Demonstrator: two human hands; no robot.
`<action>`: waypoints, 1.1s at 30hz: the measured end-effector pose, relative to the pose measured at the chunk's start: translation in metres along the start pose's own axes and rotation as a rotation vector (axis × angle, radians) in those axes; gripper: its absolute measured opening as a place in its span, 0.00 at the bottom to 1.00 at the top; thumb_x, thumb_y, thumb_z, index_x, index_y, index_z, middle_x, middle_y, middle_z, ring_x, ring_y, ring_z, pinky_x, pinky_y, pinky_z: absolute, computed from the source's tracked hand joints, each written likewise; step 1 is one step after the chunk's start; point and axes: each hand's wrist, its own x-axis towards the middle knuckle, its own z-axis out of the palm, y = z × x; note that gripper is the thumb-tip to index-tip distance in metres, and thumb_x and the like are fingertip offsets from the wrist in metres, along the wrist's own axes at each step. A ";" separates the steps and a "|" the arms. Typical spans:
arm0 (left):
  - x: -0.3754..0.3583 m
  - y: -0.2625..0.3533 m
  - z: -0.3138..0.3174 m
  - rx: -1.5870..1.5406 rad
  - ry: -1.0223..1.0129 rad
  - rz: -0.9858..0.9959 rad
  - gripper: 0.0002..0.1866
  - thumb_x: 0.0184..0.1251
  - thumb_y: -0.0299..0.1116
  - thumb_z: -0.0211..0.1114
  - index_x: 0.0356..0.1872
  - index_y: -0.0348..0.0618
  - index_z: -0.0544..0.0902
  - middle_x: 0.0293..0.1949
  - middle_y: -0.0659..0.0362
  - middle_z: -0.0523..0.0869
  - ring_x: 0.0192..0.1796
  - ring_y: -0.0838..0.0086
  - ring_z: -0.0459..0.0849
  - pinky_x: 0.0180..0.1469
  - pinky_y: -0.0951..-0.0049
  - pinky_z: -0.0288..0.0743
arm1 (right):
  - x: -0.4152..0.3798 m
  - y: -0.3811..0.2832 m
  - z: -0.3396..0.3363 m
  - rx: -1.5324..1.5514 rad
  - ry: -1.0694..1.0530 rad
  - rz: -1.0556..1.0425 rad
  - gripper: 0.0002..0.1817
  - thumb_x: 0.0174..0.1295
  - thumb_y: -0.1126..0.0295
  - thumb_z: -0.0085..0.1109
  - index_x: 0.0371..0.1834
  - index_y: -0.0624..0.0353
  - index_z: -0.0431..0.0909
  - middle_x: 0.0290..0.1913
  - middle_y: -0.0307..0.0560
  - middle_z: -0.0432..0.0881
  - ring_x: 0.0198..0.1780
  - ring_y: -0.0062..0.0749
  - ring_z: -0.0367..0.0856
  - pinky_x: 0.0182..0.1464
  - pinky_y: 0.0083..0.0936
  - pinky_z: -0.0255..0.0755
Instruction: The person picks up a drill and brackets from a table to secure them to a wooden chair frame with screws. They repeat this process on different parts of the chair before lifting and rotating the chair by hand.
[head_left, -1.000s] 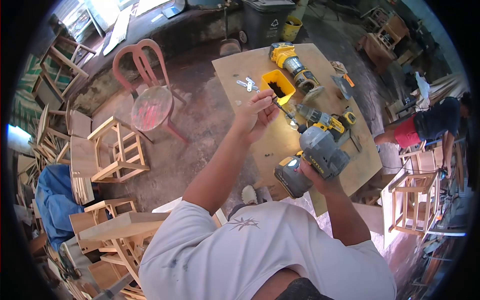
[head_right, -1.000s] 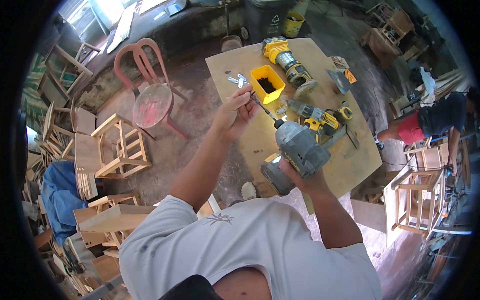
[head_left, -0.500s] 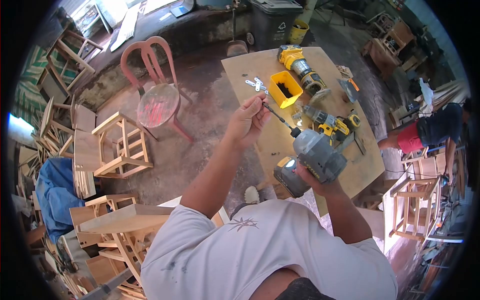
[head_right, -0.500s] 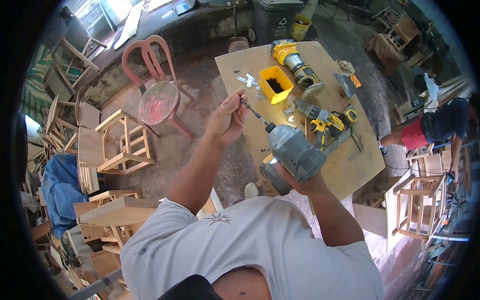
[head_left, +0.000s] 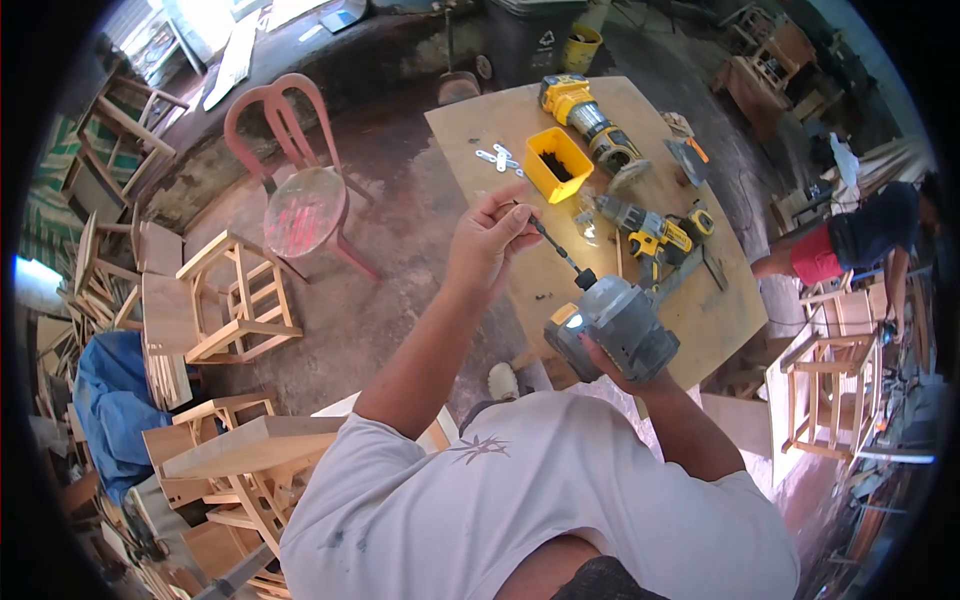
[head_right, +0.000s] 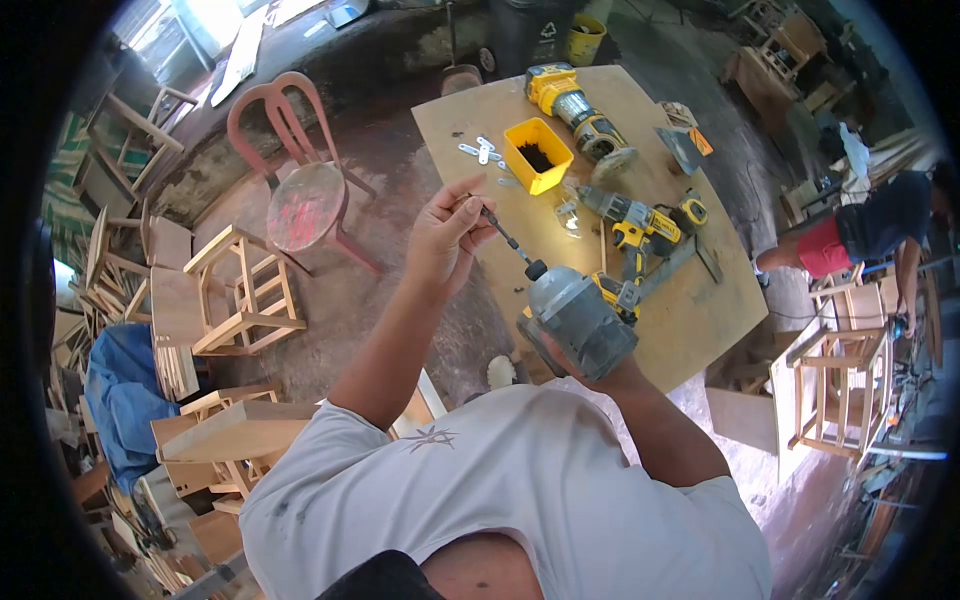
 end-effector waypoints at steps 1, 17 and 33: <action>-0.003 -0.003 0.006 -0.004 -0.006 -0.016 0.18 0.70 0.29 0.60 0.58 0.37 0.74 0.41 0.57 0.85 0.37 0.78 0.86 0.42 0.78 0.83 | -0.006 0.005 0.003 0.021 -0.024 0.039 0.19 0.58 0.68 0.64 0.52 0.57 0.76 0.47 0.46 0.82 0.51 0.39 0.79 0.54 0.34 0.72; 0.120 -0.171 -0.036 1.658 -0.148 0.377 0.09 0.63 0.34 0.60 0.40 0.44 0.81 0.37 0.48 0.84 0.38 0.52 0.84 0.39 0.56 0.76 | -0.078 0.042 -0.017 -0.176 0.044 -0.024 0.14 0.57 0.70 0.63 0.48 0.53 0.80 0.49 0.50 0.80 0.50 0.50 0.78 0.55 0.50 0.69; -0.089 -0.090 0.082 0.681 0.401 0.302 0.13 0.66 0.28 0.62 0.47 0.31 0.78 0.32 0.54 0.86 0.32 0.78 0.85 0.35 0.80 0.79 | -0.147 0.074 -0.059 0.370 -0.050 -0.029 0.14 0.60 0.69 0.62 0.49 0.59 0.78 0.45 0.49 0.81 0.48 0.41 0.78 0.54 0.36 0.70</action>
